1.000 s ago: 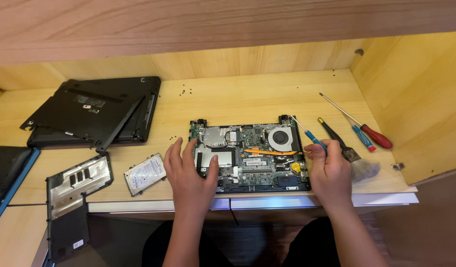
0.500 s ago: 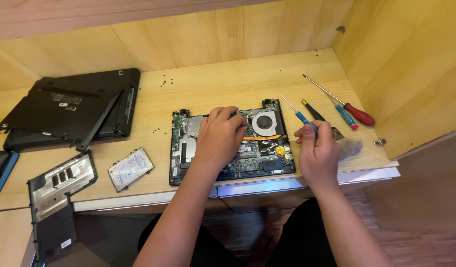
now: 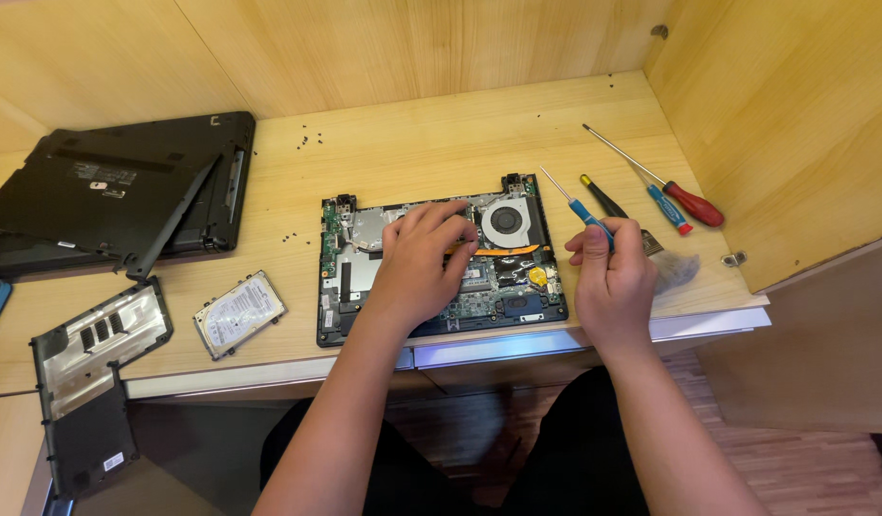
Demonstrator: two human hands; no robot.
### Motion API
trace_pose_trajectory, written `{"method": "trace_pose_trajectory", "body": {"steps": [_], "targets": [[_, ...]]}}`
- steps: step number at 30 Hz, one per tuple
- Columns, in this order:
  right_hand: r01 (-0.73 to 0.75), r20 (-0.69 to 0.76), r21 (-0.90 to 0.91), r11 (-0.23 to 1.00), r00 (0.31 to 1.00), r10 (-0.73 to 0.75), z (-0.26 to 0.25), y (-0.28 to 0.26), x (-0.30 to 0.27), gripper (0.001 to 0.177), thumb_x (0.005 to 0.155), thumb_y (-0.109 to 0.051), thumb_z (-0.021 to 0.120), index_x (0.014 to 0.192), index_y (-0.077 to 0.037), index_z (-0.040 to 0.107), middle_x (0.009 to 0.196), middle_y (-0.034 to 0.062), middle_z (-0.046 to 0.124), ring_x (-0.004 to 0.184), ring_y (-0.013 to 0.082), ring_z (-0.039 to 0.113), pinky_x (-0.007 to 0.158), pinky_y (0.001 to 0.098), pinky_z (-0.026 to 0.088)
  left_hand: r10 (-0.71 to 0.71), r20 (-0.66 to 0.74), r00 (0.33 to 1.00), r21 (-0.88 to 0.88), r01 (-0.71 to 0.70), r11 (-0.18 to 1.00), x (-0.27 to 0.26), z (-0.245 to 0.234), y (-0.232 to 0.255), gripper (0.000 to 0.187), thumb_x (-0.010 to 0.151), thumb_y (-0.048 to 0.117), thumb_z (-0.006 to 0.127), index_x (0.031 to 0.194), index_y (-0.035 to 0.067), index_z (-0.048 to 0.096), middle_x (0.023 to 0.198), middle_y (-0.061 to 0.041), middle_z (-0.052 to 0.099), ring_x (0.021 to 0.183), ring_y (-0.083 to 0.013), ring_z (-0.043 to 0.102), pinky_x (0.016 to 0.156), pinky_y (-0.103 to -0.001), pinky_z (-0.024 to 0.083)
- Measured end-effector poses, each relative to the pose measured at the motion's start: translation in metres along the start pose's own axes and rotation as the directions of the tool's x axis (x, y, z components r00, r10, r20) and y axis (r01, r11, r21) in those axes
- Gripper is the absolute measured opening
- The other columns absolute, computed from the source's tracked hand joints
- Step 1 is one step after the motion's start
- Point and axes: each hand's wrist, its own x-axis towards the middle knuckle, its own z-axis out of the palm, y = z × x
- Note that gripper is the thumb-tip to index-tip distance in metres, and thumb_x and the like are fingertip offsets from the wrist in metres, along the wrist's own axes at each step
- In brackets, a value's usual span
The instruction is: The person uses a screwdriver to remove screws from a disassembled laptop motherboard, then uses a brush to clean dust from the fan and surrounding components.
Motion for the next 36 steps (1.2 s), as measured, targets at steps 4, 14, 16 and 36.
{"method": "trace_pose_trajectory", "body": {"steps": [4,14,16,36], "targets": [[0.002,0.015,-0.009,1.000,1.000,-0.002,0.000,-0.002,-0.002,0.030,0.133,-0.023,0.053,0.111,-0.005,0.065,0.089,0.0108,0.081,0.079,0.0281,0.079,0.076,0.0420,0.063,0.010,0.008,1.000,-0.004,-0.010,1.000,-0.005,-0.009,0.011,0.018,0.113,0.029,0.072,0.131,0.030,0.072,0.164,-0.007,0.066,0.160,-0.0400,0.054,0.126,-0.065,0.036],[0.007,0.042,-0.017,1.000,0.999,-0.006,-0.001,-0.003,-0.003,0.030,0.133,-0.022,0.053,0.112,-0.005,0.064,0.090,0.0111,0.081,0.080,0.0279,0.079,0.078,0.0425,0.064,0.008,-0.011,1.000,-0.026,-0.008,1.000,-0.004,-0.008,0.011,0.011,0.110,0.027,0.075,0.119,0.028,0.080,0.167,-0.009,0.063,0.162,-0.0417,0.051,0.125,-0.065,0.036],[0.003,0.042,-0.014,1.000,0.999,-0.002,-0.001,-0.004,-0.002,0.030,0.133,-0.022,0.053,0.111,-0.005,0.065,0.089,0.0111,0.081,0.080,0.0280,0.079,0.078,0.0428,0.064,0.006,-0.009,1.000,-0.033,-0.006,0.999,-0.004,-0.009,0.011,0.011,0.109,0.027,0.076,0.118,0.029,0.081,0.168,-0.009,0.063,0.162,-0.0413,0.051,0.125,-0.065,0.036],[0.017,0.044,-0.023,1.000,0.999,-0.016,0.000,-0.002,-0.003,0.030,0.134,-0.023,0.054,0.112,-0.005,0.065,0.090,0.0108,0.081,0.080,0.0277,0.079,0.078,0.0426,0.064,-0.135,-0.059,0.989,-0.175,0.123,0.977,0.004,0.000,-0.005,0.024,0.108,0.035,0.082,0.132,0.029,0.084,0.170,-0.014,0.060,0.162,-0.0465,0.050,0.126,-0.071,0.040]]}}
